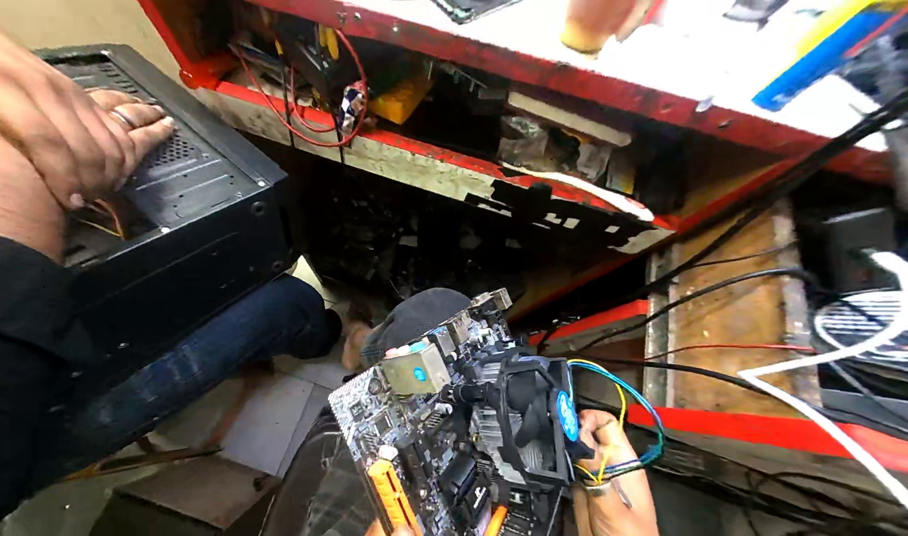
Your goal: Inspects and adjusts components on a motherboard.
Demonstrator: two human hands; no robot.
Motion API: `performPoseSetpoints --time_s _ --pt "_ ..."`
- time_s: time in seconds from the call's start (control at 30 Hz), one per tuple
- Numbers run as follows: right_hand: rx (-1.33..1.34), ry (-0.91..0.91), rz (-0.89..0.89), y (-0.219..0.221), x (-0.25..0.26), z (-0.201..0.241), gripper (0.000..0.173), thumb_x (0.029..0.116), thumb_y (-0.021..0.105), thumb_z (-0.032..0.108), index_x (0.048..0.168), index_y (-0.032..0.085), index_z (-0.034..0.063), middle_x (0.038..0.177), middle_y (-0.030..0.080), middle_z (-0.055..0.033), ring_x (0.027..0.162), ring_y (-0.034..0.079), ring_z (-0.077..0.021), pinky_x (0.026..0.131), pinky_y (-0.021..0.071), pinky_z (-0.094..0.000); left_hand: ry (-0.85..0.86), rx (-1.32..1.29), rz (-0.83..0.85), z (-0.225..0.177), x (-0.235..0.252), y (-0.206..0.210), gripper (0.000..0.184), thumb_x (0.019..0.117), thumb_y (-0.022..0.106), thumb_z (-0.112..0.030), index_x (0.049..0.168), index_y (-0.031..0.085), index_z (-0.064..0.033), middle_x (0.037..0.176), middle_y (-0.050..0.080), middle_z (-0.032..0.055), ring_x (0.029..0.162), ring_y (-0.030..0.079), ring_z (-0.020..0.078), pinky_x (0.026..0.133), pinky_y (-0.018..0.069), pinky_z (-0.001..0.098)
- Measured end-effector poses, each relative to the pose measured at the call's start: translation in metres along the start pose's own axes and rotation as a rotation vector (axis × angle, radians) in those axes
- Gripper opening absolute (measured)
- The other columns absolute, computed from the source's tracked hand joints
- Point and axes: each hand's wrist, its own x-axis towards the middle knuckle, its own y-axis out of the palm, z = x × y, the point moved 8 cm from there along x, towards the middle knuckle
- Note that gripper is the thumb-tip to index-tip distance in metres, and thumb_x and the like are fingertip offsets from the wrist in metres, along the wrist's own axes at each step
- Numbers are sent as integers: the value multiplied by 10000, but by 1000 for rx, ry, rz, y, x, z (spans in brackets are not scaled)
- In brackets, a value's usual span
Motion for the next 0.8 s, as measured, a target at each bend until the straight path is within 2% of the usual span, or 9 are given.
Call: performPoseSetpoints --time_s 0.13,0.2,0.27,0.4,0.47,0.53,0.6,0.7,0.8 --pt "12 12 7 -1 0 -4 160 968 621 195 1030 487 134 896 583 124 827 593 47 775 526 -145 -56 -48 121 18 2 2 334 1024 574 -377 1242 499 -136 1146 690 -87 1116 644 22 1026 514 289" --pt "5 -17 3 -1 -2 -3 144 983 601 179 1047 476 145 925 595 138 845 595 58 774 524 -140 -56 -92 79 20 1 -7 255 1002 615 -283 1220 566 -159 1122 730 -83 1088 675 28 1020 526 297" --pt "-68 -82 -51 -4 -7 2 42 1027 456 133 1066 439 133 1087 684 121 1001 635 54 865 527 -153 -64 -108 63 20 1 -11 212 1013 589 -229 1213 614 -166 1109 744 -86 1083 681 24 1033 517 299" --pt "-177 -243 -208 -16 -27 11 294 1110 370 236 1227 416 -29 1336 656 -58 1242 646 -122 1063 537 -308 -110 -41 -6 9 6 5 144 1001 449 -108 1124 486 -171 969 709 -156 975 675 -28 951 541 240" --pt "-264 -303 -233 -23 -38 16 439 1115 345 262 1354 362 -106 1323 668 -51 1190 662 -88 1016 547 -289 -118 -2 -44 7 7 2 159 993 437 -96 1094 531 -175 942 724 -153 945 686 -28 922 554 235" --pt "-407 -380 -258 -28 -48 27 589 1118 367 348 1447 343 -140 1139 725 26 997 684 21 889 572 -203 -123 86 -58 5 7 -3 156 998 429 -103 1103 523 -169 955 714 -168 957 677 -43 926 550 223" --pt "-612 -455 -294 -32 -57 40 649 1111 375 343 1396 404 -239 967 615 -73 847 525 56 813 437 -117 -138 190 -50 2 7 -7 154 1002 415 -106 1140 482 -129 992 683 -175 988 654 -56 949 534 217" --pt "-839 -462 -322 -40 -66 48 666 1096 320 471 1284 640 -83 1045 513 -125 1014 456 -19 930 333 -121 -161 357 19 -1 9 -7 235 1020 434 -174 1211 427 -38 1062 639 -149 1046 618 -73 999 509 210" --pt "-929 -421 -186 -45 -78 46 640 1107 232 470 1225 683 31 1268 596 -183 1400 425 -180 1241 185 -369 -134 500 94 -5 11 -8 315 1031 453 -257 1210 450 3 1055 641 -143 1036 609 -94 984 509 201"
